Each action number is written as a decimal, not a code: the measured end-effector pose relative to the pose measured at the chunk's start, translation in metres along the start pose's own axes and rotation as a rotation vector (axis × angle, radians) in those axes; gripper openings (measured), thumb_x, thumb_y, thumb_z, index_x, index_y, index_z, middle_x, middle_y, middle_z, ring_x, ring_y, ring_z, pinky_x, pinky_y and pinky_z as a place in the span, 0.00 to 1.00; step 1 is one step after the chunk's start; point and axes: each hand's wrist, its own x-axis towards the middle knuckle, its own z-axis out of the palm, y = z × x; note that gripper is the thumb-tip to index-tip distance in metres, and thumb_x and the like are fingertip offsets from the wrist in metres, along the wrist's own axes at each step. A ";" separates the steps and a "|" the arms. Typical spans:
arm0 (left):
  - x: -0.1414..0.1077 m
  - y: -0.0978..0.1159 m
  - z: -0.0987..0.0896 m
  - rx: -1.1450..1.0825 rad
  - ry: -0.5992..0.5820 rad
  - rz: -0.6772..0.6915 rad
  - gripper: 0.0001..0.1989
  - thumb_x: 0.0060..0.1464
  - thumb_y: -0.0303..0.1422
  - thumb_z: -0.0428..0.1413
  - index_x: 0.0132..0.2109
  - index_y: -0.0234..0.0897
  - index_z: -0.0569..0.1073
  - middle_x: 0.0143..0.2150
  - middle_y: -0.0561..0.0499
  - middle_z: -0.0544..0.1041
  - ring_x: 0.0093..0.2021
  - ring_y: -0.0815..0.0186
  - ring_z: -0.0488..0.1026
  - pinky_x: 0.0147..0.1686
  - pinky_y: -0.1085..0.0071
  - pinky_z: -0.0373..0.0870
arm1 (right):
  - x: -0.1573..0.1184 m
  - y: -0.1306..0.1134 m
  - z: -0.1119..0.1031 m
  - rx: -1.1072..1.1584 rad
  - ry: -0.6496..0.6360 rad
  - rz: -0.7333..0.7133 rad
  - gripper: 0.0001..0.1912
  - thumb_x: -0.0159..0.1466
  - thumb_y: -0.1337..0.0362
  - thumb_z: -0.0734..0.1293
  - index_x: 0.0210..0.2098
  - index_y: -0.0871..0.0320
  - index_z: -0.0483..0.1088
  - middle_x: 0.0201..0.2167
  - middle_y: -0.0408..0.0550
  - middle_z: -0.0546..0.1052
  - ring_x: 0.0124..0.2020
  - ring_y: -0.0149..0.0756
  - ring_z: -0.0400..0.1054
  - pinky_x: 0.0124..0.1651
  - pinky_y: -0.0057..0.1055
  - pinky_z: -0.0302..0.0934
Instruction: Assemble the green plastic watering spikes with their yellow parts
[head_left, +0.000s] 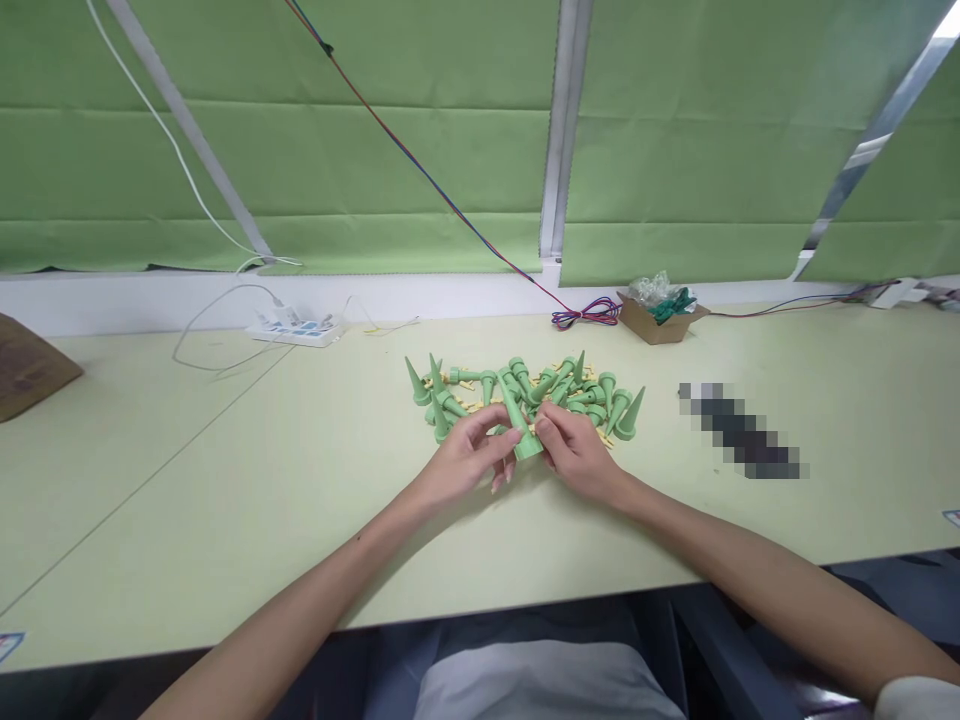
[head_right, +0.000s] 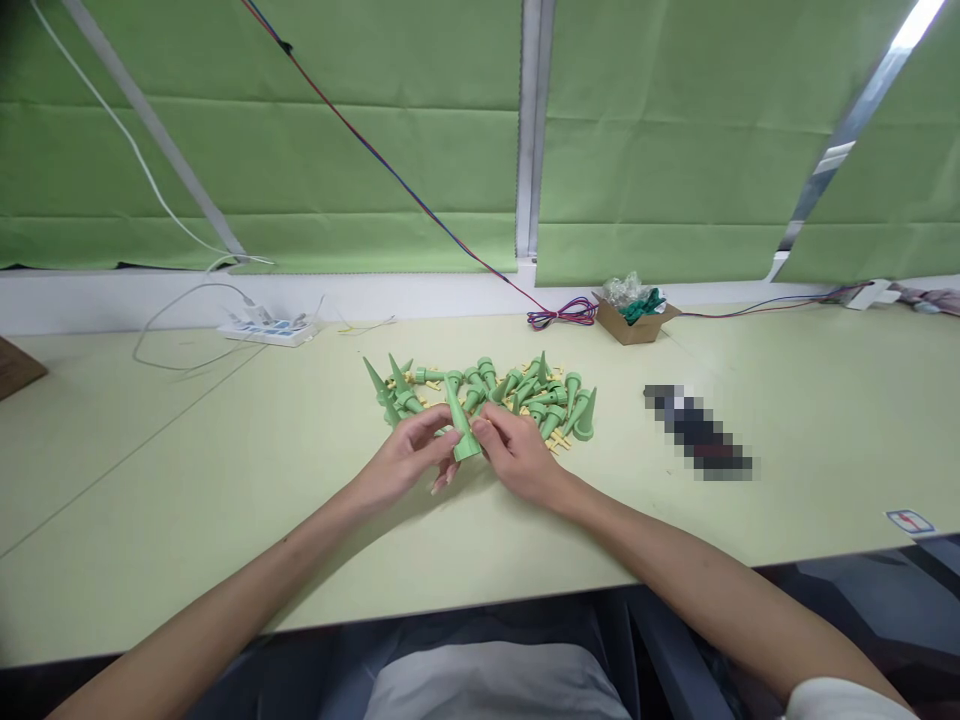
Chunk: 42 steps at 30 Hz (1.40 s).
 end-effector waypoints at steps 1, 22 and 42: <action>0.000 0.001 0.000 0.036 0.006 0.007 0.14 0.60 0.44 0.56 0.38 0.36 0.66 0.23 0.56 0.69 0.20 0.72 0.66 0.22 0.74 0.64 | 0.000 0.000 0.000 -0.014 0.004 0.007 0.20 0.72 0.55 0.55 0.25 0.54 0.53 0.18 0.37 0.58 0.19 0.29 0.53 0.26 0.29 0.49; -0.002 -0.012 0.006 0.679 0.207 0.313 0.08 0.63 0.36 0.51 0.37 0.37 0.69 0.32 0.51 0.65 0.32 0.67 0.63 0.30 0.72 0.63 | 0.003 0.004 0.005 -0.119 0.080 0.105 0.28 0.72 0.49 0.54 0.20 0.56 0.47 0.16 0.38 0.50 0.19 0.27 0.44 0.24 0.30 0.42; 0.000 -0.005 0.007 0.369 0.347 0.136 0.13 0.61 0.44 0.53 0.39 0.38 0.69 0.31 0.52 0.71 0.25 0.70 0.67 0.25 0.74 0.62 | 0.004 -0.003 0.000 -0.079 0.113 0.094 0.23 0.73 0.52 0.53 0.24 0.55 0.57 0.18 0.40 0.64 0.21 0.31 0.57 0.28 0.30 0.53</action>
